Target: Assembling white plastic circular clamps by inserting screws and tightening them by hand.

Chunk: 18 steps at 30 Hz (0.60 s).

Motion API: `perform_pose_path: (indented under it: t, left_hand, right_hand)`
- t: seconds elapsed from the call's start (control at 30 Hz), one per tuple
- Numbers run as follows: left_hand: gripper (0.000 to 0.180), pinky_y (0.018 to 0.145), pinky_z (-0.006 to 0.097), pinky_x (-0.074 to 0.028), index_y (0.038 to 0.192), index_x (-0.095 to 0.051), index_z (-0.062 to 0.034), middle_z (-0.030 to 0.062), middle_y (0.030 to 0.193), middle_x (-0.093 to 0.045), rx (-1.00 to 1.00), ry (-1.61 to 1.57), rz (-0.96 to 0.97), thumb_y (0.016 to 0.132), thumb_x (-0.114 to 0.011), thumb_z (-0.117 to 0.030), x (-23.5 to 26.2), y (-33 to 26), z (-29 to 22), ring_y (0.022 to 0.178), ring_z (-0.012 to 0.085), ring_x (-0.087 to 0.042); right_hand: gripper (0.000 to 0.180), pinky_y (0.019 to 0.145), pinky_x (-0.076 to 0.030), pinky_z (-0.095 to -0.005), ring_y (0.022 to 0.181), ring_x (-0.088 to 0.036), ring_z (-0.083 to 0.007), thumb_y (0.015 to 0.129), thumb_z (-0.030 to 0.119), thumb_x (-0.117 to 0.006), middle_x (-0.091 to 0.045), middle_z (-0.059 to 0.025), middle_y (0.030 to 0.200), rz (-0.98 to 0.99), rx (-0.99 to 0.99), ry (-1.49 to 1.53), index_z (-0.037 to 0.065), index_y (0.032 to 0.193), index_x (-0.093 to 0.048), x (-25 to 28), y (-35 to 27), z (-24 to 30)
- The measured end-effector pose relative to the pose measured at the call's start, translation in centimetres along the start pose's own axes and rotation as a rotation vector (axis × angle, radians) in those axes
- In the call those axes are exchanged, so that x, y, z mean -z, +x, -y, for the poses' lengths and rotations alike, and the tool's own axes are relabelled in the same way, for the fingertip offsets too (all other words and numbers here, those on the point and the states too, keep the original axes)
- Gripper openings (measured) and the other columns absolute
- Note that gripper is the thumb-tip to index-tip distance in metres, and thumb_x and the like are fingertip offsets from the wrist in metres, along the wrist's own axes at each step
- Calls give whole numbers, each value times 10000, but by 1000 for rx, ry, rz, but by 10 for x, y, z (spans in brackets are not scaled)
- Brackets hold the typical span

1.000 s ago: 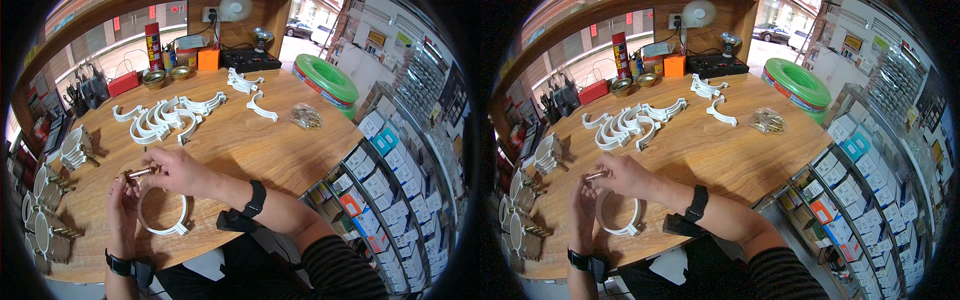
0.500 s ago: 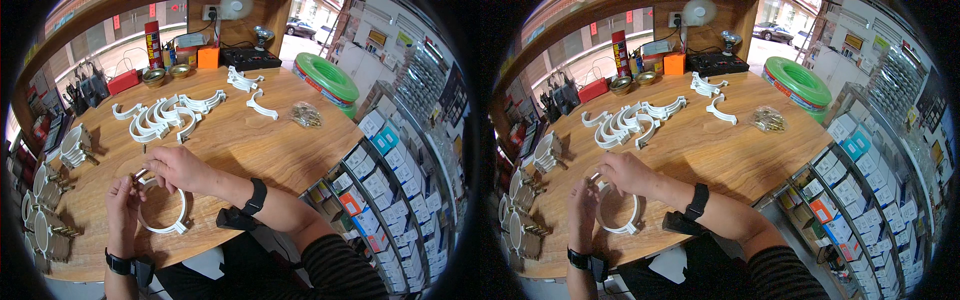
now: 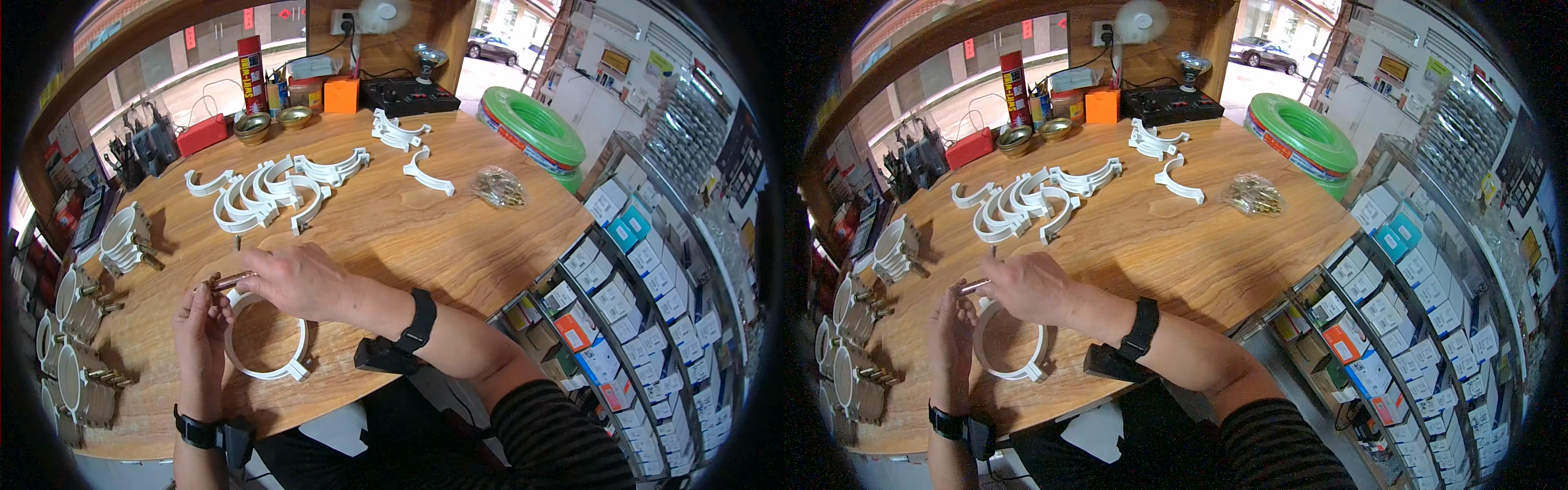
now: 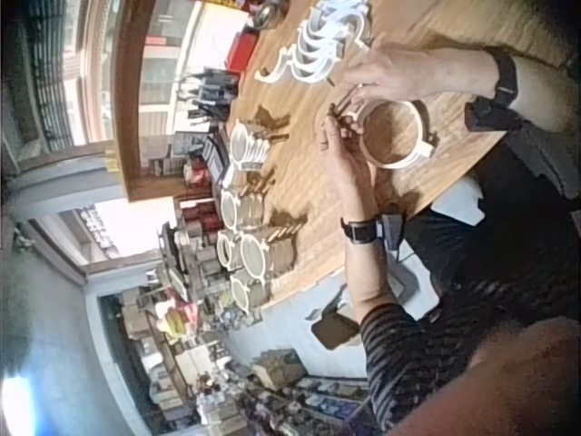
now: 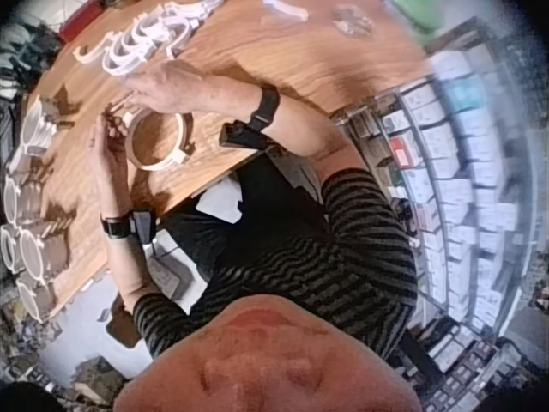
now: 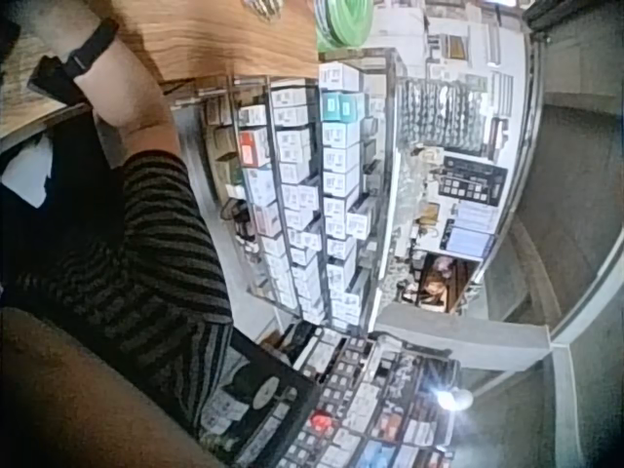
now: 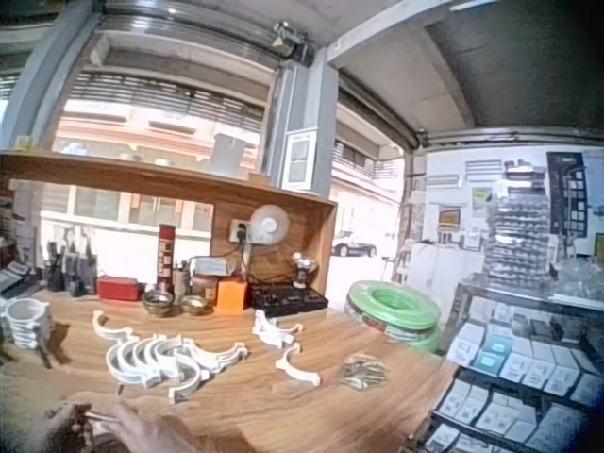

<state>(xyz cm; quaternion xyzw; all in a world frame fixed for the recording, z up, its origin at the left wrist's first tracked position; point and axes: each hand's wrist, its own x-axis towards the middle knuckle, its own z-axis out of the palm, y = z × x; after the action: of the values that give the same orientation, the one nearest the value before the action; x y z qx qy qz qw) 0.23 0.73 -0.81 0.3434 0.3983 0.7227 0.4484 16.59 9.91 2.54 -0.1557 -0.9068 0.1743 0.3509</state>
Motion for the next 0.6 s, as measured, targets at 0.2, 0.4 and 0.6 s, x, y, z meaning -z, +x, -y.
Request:
perform_pose_path:
  t: [0.2,0.4,0.6]
  left_hand:
    - [206,500,193,-425,887,-577,-2,38,651,-548,-57,131,-37,869,-509,-195,2,-2,-3,534,93,-504]
    - [185,491,196,-416,853,-563,-12,33,633,-535,-16,27,-20,868,-507,-188,-5,-3,-6,523,98,-501]
    - [162,520,204,-434,876,-564,-14,44,703,-560,23,32,66,856,-525,-170,0,-3,-2,596,100,-524]
  right_hand:
    - [257,476,-427,-384,540,-559,-323,846,269,-502,-540,-151,565,145,-208,365,28,756,-503,7,3,9]
    - [252,476,-426,-382,559,-557,-338,841,275,-502,-551,-163,595,137,-200,450,28,790,-491,-13,-2,-5]
    - [248,481,-429,-394,583,-566,-332,824,275,-523,-552,-163,608,-44,19,57,35,811,-461,-9,-3,-6]
